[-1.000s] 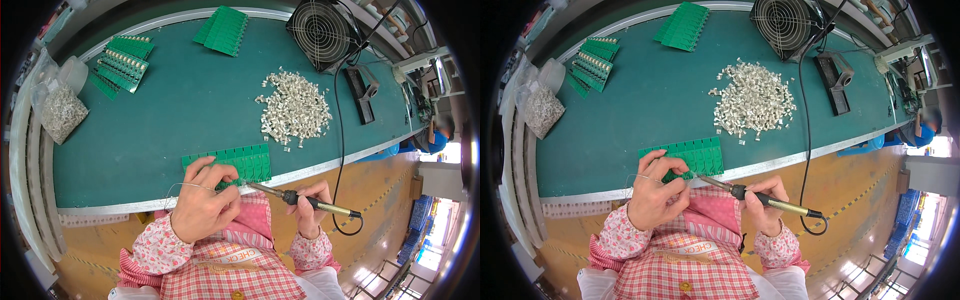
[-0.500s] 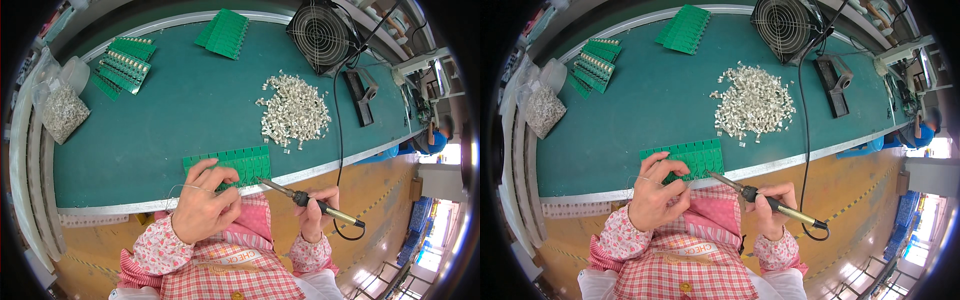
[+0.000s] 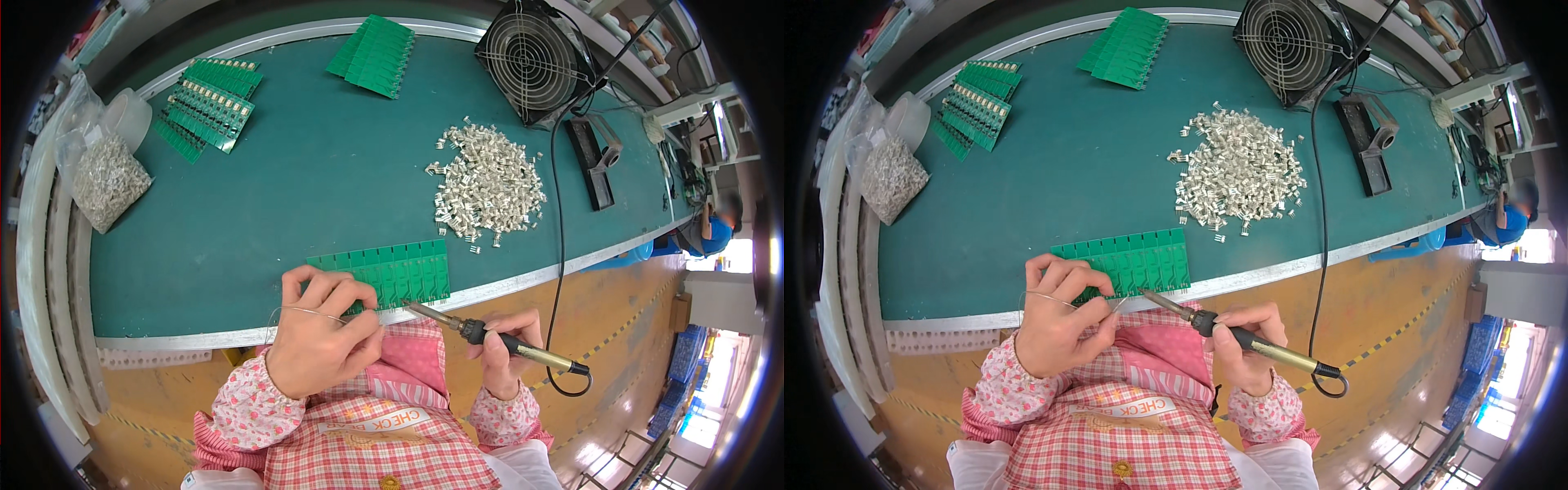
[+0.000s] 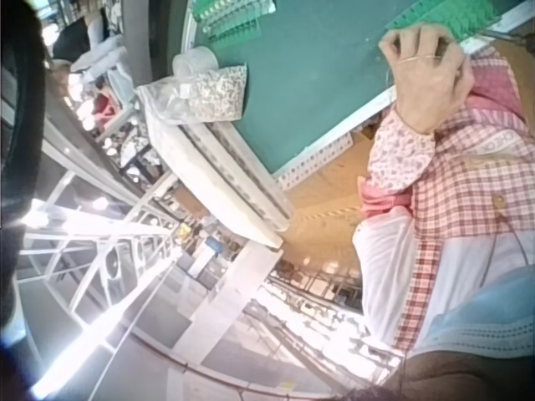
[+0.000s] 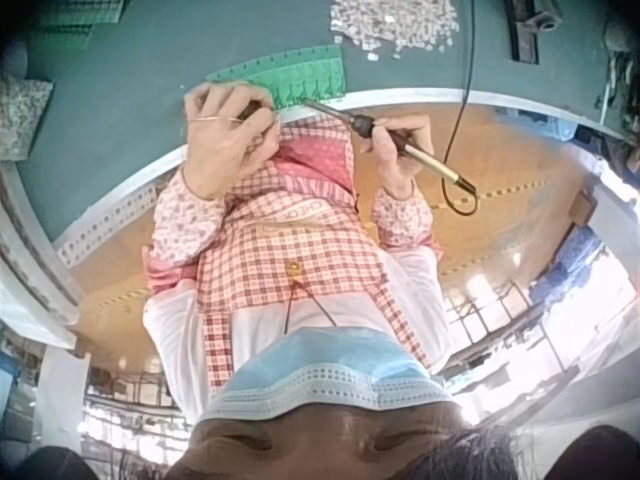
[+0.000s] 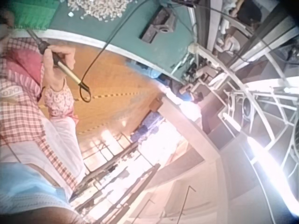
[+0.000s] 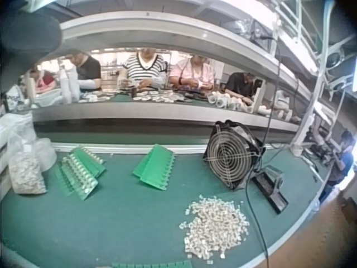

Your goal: The person solders electronic components onto a green PCB with a soldering iron and solder wire, assembling the components onto the board.

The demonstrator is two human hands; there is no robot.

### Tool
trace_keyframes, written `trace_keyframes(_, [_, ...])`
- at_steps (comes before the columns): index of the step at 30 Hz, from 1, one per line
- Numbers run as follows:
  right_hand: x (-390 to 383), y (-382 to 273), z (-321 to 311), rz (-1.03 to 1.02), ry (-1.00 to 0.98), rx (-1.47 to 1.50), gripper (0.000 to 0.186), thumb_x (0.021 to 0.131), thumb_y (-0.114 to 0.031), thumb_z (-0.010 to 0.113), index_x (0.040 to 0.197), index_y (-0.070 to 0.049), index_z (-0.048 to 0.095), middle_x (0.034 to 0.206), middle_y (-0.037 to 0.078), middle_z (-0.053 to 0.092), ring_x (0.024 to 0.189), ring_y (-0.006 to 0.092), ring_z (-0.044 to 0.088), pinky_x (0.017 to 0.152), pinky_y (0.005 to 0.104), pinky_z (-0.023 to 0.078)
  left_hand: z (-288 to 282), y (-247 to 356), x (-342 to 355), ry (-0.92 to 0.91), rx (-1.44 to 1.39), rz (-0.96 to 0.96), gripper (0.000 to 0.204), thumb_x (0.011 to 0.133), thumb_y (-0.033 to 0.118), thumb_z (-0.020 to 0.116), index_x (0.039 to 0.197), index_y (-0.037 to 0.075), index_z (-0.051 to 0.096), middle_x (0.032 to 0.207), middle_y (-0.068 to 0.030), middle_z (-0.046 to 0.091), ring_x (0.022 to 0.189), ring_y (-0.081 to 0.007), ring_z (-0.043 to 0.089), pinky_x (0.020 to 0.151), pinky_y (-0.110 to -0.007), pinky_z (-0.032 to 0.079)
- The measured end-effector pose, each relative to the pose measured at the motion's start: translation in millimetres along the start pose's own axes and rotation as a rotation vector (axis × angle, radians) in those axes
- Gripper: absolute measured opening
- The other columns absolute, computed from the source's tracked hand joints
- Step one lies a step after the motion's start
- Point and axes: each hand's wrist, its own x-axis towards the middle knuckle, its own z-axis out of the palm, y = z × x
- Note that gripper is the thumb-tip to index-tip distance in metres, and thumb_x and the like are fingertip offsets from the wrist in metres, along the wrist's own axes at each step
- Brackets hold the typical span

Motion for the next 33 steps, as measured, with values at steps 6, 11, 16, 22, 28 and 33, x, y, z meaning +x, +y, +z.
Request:
trace_keyframes(6, [1, 1, 4, 0.017, -0.004, -0.011, 0.018, 0.083, 0.000, 0.060, 0.091, 0.002, 0.044, 0.064, 0.013, 0.059, 0.050, 0.0135, 0.059, 0.046, 0.0242, 0.047, 1, 1, 1, -0.030, 0.031, -0.012, 0.015, 0.064, 0.015, 0.069, 0.064, 0.012, 0.054, 0.091, 0.0007, 0.056, 0.088, -0.0226, 0.052, 0.081, -0.044, 0.032])
trace_keyframes(11, [0, 5, 3, 0.021, -0.018, 0.007, 0.017, 0.083, 0.000, 0.060, 0.091, 0.002, 0.044, 0.064, 0.012, 0.059, 0.050, 0.0131, 0.059, 0.046, 0.0238, 0.046, 1, 4, 4, -0.040, 0.053, -0.026, 0.013, 0.064, 0.015, 0.069, 0.066, 0.013, 0.056, 0.090, 0.0009, 0.053, 0.089, -0.0209, 0.052, 0.081, -0.044, 0.033])
trace_keyframes(16, [0, 7, 2, -0.021, -0.049, -0.003, 0.016, 0.082, -0.001, 0.060, 0.089, 0.002, 0.045, 0.062, 0.011, 0.058, 0.050, 0.0130, 0.059, 0.045, 0.0234, 0.046, 1, 5, 5, -0.057, 0.067, -0.036, 0.012, 0.065, 0.015, 0.069, 0.067, 0.013, 0.056, 0.089, 0.0012, 0.052, 0.090, -0.0194, 0.052, 0.082, -0.044, 0.034])
trace_keyframes(22, [-3, 11, 2, -0.131, -0.046, -0.073, 0.016, 0.079, -0.002, 0.064, 0.087, 0.002, 0.050, 0.059, 0.008, 0.055, 0.046, 0.0112, 0.051, 0.041, 0.0238, 0.038, 3, 6, 6, -0.044, 0.056, -0.047, 0.013, 0.065, 0.013, 0.069, 0.065, 0.012, 0.055, 0.088, 0.0004, 0.054, 0.088, -0.0223, 0.051, 0.081, -0.045, 0.032])
trace_keyframes(28, [-5, 10, 1, -0.198, -0.067, -0.116, 0.017, 0.079, -0.002, 0.063, 0.088, 0.001, 0.050, 0.058, 0.008, 0.054, 0.044, 0.0121, 0.050, 0.041, 0.0241, 0.035, 2, 7, 6, -0.028, 0.049, -0.059, 0.013, 0.064, 0.012, 0.068, 0.066, 0.012, 0.055, 0.088, 0.0004, 0.055, 0.087, -0.0218, 0.051, 0.081, -0.044, 0.033])
trace_keyframes(33, [-6, 3, 5, -0.137, 0.079, -0.066, 0.018, 0.081, -0.004, 0.061, 0.092, 0.001, 0.047, 0.059, 0.010, 0.055, 0.046, 0.0139, 0.056, 0.041, 0.0234, 0.039, 0, 3, 1, -0.007, -0.007, -0.046, 0.013, 0.063, 0.009, 0.067, 0.066, 0.010, 0.054, 0.090, 0.0001, 0.057, 0.087, -0.0223, 0.054, 0.082, -0.043, 0.035])
